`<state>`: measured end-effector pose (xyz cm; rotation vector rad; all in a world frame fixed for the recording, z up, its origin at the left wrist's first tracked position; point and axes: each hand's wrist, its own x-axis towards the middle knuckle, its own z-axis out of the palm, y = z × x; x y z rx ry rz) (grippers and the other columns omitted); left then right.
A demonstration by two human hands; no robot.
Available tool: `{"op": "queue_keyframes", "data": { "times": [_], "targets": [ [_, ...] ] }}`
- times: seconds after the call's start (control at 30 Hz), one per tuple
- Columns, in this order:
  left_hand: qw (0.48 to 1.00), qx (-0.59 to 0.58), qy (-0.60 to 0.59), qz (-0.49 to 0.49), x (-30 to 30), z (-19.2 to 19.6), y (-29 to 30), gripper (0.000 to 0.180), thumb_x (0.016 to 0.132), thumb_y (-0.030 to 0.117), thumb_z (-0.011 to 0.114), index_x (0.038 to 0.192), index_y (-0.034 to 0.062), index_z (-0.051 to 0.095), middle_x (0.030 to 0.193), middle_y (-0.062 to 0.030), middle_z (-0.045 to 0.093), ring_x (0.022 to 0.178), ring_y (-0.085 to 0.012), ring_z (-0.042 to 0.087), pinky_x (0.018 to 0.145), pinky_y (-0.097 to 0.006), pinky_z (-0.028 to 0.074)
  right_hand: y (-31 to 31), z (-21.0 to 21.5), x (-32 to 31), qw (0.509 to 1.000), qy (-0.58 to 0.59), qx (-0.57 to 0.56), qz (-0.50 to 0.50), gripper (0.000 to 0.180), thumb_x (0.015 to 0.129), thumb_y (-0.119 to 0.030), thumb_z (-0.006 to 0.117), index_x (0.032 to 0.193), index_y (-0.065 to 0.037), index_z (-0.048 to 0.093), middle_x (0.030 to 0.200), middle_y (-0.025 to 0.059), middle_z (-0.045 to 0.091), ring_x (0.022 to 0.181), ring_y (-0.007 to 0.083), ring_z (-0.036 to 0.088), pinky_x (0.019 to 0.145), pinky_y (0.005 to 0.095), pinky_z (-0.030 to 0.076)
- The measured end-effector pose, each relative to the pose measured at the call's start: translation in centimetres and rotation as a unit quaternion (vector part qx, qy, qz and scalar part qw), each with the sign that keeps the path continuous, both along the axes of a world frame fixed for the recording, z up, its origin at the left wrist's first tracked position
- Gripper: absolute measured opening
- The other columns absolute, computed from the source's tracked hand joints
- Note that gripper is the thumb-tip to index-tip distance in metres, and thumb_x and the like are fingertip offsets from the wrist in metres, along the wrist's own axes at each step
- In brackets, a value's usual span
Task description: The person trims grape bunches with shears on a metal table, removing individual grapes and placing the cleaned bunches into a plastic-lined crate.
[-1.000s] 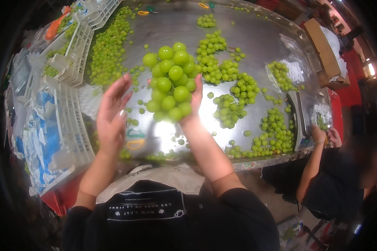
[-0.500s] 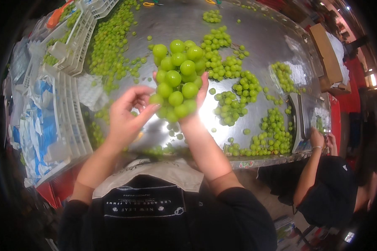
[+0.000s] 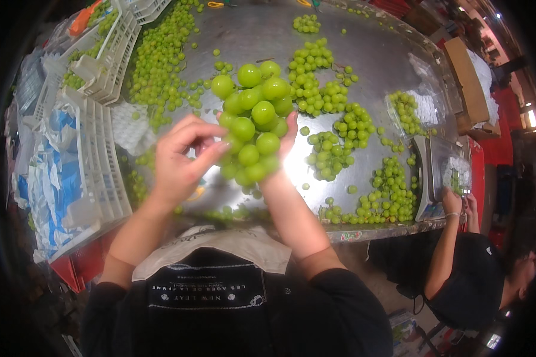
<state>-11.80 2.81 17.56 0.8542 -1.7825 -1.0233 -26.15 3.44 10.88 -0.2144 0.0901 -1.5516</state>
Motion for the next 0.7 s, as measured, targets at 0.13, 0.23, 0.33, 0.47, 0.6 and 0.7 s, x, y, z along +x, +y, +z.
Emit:
{"op": "queue_keyframes", "data": {
  "times": [0.13, 0.23, 0.33, 0.47, 0.6, 0.7],
  "targets": [
    [0.999, -0.024, 0.036, -0.014, 0.4, -0.5, -0.2, 0.011, 0.072, 0.001, 0.069, 0.082, 0.0017, 0.067, 0.08, -0.0045, 0.057, 0.068, -0.0096, 0.053, 0.059, -0.021, 0.044, 0.0, -0.3, 0.0, 1.0, -0.018, 0.004, -0.006, 0.081, 0.08, -0.069, 0.037, 0.125, -0.001, 0.041, 0.115, 0.023, 0.05, 0.1, 0.0356, 0.054, 0.08, 0.0471, 0.05],
    [0.996, -0.084, 0.039, 0.009, 1.5, -1.1, -1.4, 0.014, 0.073, 0.001, 0.067, 0.086, 0.0031, 0.067, 0.092, -0.0087, 0.058, 0.082, -0.0147, 0.055, 0.07, -0.026, 0.046, -0.1, -1.4, -0.8, 0.998, -0.045, -0.029, 0.024, 0.081, 0.081, -0.068, 0.039, 0.128, -0.002, 0.038, 0.121, 0.0219, 0.046, 0.105, 0.037, 0.051, 0.081, 0.0476, 0.05],
    [0.99, -0.075, -0.098, 0.067, 5.7, -3.5, -4.0, 0.033, 0.074, 0.004, 0.066, 0.107, 0.0076, 0.062, 0.12, -0.0166, 0.048, 0.11, -0.0245, 0.048, 0.089, -0.036, 0.042, 0.2, -1.8, -1.4, 0.997, -0.049, -0.05, 0.041, 0.081, 0.08, -0.067, 0.041, 0.131, -0.004, 0.035, 0.125, 0.0212, 0.042, 0.111, 0.0383, 0.047, 0.081, 0.0476, 0.051],
    [0.962, 0.047, -0.264, 0.057, 6.4, -4.8, -4.4, 0.069, 0.077, 0.011, 0.065, 0.138, 0.0153, 0.033, 0.147, -0.0174, 0.012, 0.135, -0.0307, 0.018, 0.107, -0.046, 0.024, 0.3, -3.1, -2.0, 0.999, 0.026, -0.04, 0.004, 0.083, 0.08, -0.066, 0.043, 0.133, -0.003, 0.033, 0.126, 0.0198, 0.042, 0.116, 0.0387, 0.043, 0.087, 0.0487, 0.047],
    [0.946, 0.291, 0.016, -0.14, 3.5, -4.9, -2.6, 0.086, 0.079, 0.015, 0.062, 0.145, 0.0159, 0.007, 0.151, -0.0118, 0.003, 0.136, -0.0338, 0.016, 0.103, -0.044, 0.036, 0.5, -3.3, -1.2, 0.983, 0.171, -0.023, -0.059, 0.084, 0.081, -0.056, 0.053, 0.139, -0.005, 0.022, 0.132, 0.0136, 0.038, 0.12, 0.0291, 0.041, 0.098, 0.0434, 0.038],
    [0.891, 0.358, 0.132, -0.246, 1.5, -5.7, -1.3, 0.093, 0.072, 0.008, 0.072, 0.143, 0.0093, 0.013, 0.139, -0.0179, 0.032, 0.122, -0.0293, 0.042, 0.097, -0.039, 0.044, 0.6, -0.2, 0.2, 0.931, 0.316, -0.07, -0.169, 0.101, 0.075, -0.049, 0.066, 0.144, -0.006, 0.007, 0.136, 0.0097, 0.033, 0.123, 0.0232, 0.037, 0.103, 0.0378, 0.031]
  ]
}}
